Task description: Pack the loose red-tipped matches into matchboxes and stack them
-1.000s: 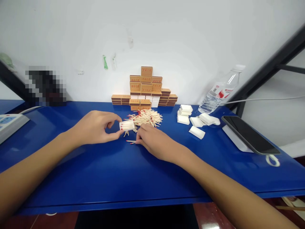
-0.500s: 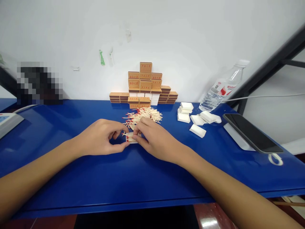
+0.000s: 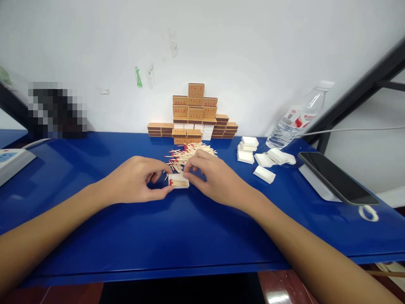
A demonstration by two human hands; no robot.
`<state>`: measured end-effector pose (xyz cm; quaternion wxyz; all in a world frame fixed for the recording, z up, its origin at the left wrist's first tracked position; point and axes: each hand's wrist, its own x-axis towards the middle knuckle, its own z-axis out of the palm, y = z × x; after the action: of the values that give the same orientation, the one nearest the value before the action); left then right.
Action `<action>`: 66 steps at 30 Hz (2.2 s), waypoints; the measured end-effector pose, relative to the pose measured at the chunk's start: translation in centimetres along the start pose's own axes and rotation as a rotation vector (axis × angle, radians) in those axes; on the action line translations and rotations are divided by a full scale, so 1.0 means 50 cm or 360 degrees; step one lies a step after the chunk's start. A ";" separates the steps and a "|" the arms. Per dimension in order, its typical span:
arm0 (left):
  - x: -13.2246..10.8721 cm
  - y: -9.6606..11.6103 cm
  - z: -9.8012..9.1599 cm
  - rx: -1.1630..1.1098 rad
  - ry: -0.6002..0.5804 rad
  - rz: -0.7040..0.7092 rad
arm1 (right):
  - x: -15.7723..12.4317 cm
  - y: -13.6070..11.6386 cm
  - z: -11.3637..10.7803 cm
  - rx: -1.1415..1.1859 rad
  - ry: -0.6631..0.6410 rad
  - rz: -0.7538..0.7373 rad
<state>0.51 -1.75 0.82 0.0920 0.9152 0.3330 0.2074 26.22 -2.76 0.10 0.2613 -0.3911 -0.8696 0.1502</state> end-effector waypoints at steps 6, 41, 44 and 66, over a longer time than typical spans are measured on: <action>0.005 -0.045 -0.036 0.0212 0.0272 -0.0095 | 0.011 0.020 0.049 -0.0145 0.0263 0.0274; -0.006 -0.009 0.013 -0.0009 0.0233 0.0109 | 0.005 -0.001 0.010 -0.0043 -0.0086 -0.0107; -0.005 -0.013 0.015 -0.0003 0.0243 0.0109 | 0.007 0.003 0.005 -0.0026 0.0006 -0.0122; 0.003 -0.043 0.007 0.0340 0.0347 -0.0044 | 0.005 0.050 0.006 -0.0100 -0.0333 0.0189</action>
<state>-0.47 -0.05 -0.08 -0.0397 0.8872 0.3737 0.2678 27.44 -0.97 -1.21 0.1474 -0.4321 -0.8717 0.1781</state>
